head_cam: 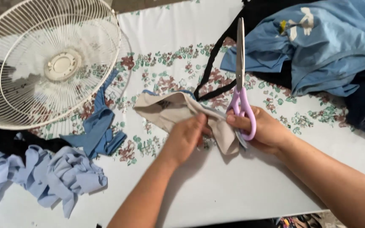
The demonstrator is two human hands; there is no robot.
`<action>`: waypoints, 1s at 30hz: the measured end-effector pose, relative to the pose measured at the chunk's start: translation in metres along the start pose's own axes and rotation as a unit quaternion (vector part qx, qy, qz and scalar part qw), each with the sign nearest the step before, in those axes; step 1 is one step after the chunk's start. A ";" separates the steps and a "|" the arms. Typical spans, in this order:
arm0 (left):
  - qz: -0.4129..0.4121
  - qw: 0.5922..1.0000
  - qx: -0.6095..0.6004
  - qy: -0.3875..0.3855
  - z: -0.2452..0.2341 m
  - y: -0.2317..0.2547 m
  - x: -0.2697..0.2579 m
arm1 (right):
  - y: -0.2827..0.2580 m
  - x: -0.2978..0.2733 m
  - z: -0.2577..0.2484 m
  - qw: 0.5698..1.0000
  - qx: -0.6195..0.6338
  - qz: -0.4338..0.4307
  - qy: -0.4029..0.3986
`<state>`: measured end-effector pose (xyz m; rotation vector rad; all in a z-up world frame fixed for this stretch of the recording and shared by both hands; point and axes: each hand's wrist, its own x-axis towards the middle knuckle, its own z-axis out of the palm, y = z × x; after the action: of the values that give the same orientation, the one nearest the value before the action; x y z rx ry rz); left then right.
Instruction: Cutting strips of fabric from old garments using scissors.
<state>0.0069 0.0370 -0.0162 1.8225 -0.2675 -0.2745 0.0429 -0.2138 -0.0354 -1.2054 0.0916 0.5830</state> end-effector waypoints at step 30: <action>0.042 0.972 -0.212 0.089 0.021 -0.010 0.017 | -0.007 -0.007 0.042 0.976 -0.192 -0.092 0.044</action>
<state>0.0170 0.0153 -0.0318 1.3979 -0.1462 -0.0964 0.0305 -0.1803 -0.0117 -1.5966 -0.0609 0.3928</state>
